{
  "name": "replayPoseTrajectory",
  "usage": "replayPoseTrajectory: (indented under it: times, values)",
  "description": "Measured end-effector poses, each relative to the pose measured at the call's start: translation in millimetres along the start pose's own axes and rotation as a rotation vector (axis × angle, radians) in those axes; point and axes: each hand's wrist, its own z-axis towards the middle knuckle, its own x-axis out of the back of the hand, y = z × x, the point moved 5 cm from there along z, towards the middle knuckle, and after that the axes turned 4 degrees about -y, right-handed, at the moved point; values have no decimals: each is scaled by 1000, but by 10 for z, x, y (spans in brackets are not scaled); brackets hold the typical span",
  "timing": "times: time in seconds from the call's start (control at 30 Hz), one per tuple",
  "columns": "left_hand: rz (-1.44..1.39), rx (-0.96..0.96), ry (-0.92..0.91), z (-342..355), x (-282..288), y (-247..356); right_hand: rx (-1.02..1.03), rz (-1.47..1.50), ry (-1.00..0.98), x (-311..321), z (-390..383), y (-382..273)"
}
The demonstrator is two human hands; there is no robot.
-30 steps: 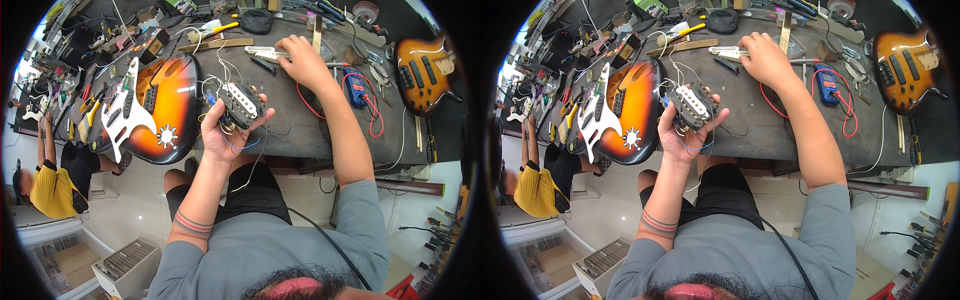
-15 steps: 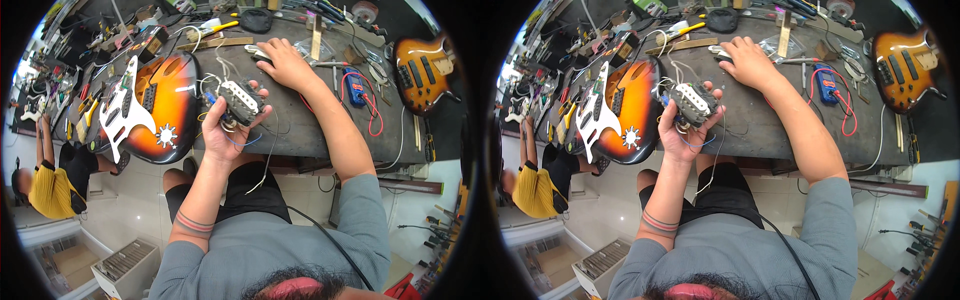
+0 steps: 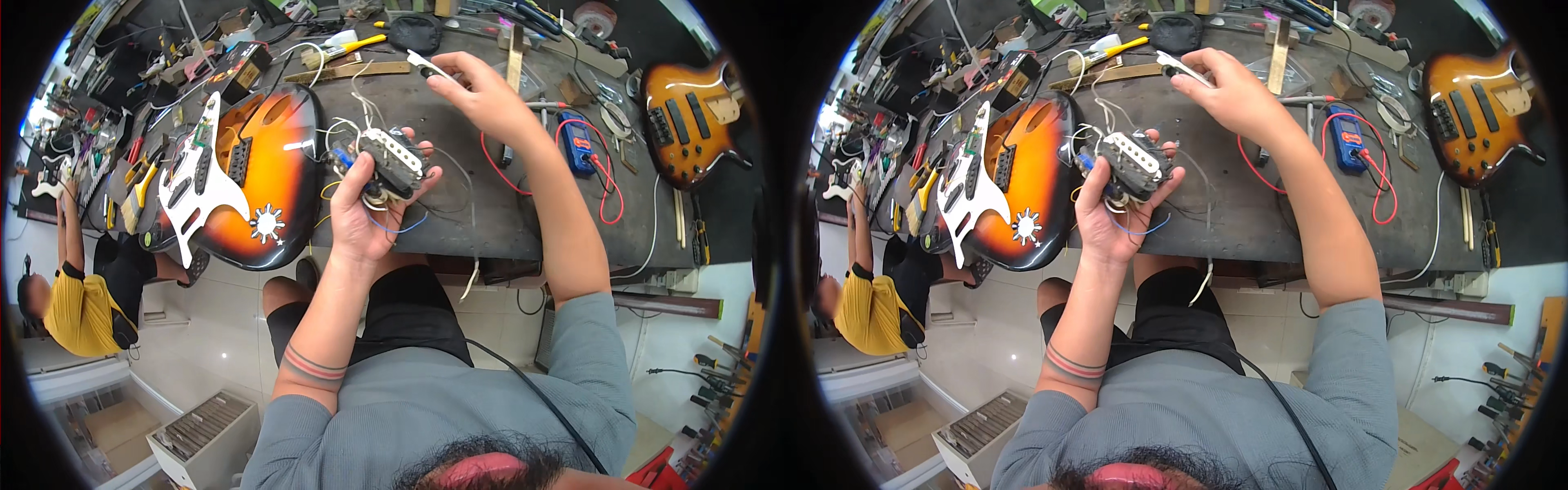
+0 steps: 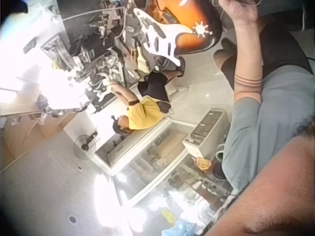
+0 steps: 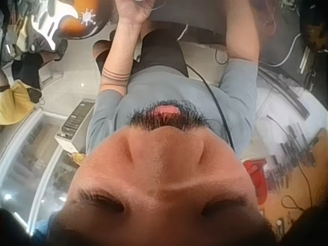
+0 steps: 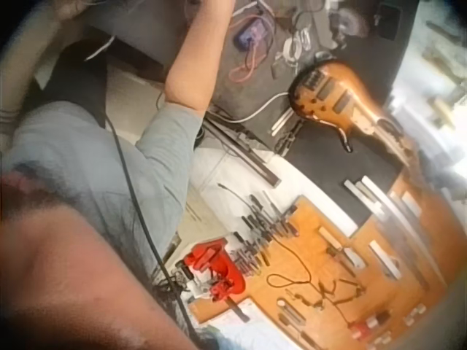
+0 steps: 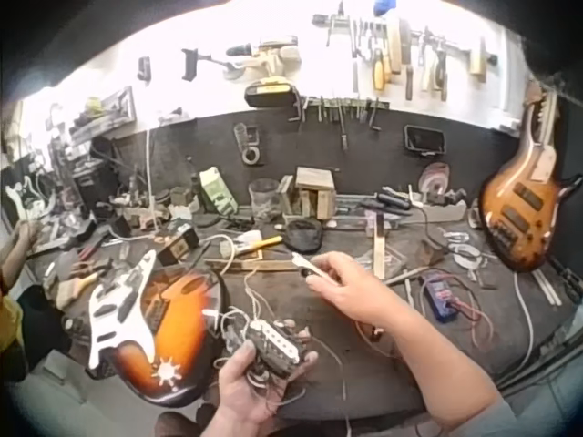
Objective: The person holds multimeter probes against guitar pickup wires to check electrical resistance, then picks up and handles various electronic components for the guitar on the workbench.
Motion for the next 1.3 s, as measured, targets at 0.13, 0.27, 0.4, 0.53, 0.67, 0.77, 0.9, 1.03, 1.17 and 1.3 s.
replayPoseTrajectory:
  times: [0.13, 0.27, 0.4, 0.53, 0.67, 0.77, 0.9, 1.03, 1.17, 1.3]
  values:
    - [59, -14, 142, 93, 15, -44, 38, 356, -149, -77, -269, -525]
    - [105, -14, 202, 124, 34, -55, 110, 121, -154, -277, -458, -817]
    - [146, -40, 197, 118, 104, -82, 228, -58, -27, -355, -461, -870]
    - [108, -74, 172, 134, 74, -91, 223, -22, 43, -478, -441, -864]
    - [81, -80, 162, 134, 32, -78, 447, -330, 178, -596, -479, -917]
    - [136, -88, 194, 99, 3, -45, 494, -512, 165, -663, -525, -1020]
    - [113, -83, 179, 148, 28, -64, 499, -549, 34, -629, -562, -1092]
    - [121, -65, 187, 166, 19, -69, 494, -519, 16, -566, -563, -1058]
    - [118, -47, 164, 162, 55, -73, 560, -433, 114, -550, -546, -1010]
    - [114, -83, 198, 140, 84, -103, 515, -318, 185, -582, -487, -906]
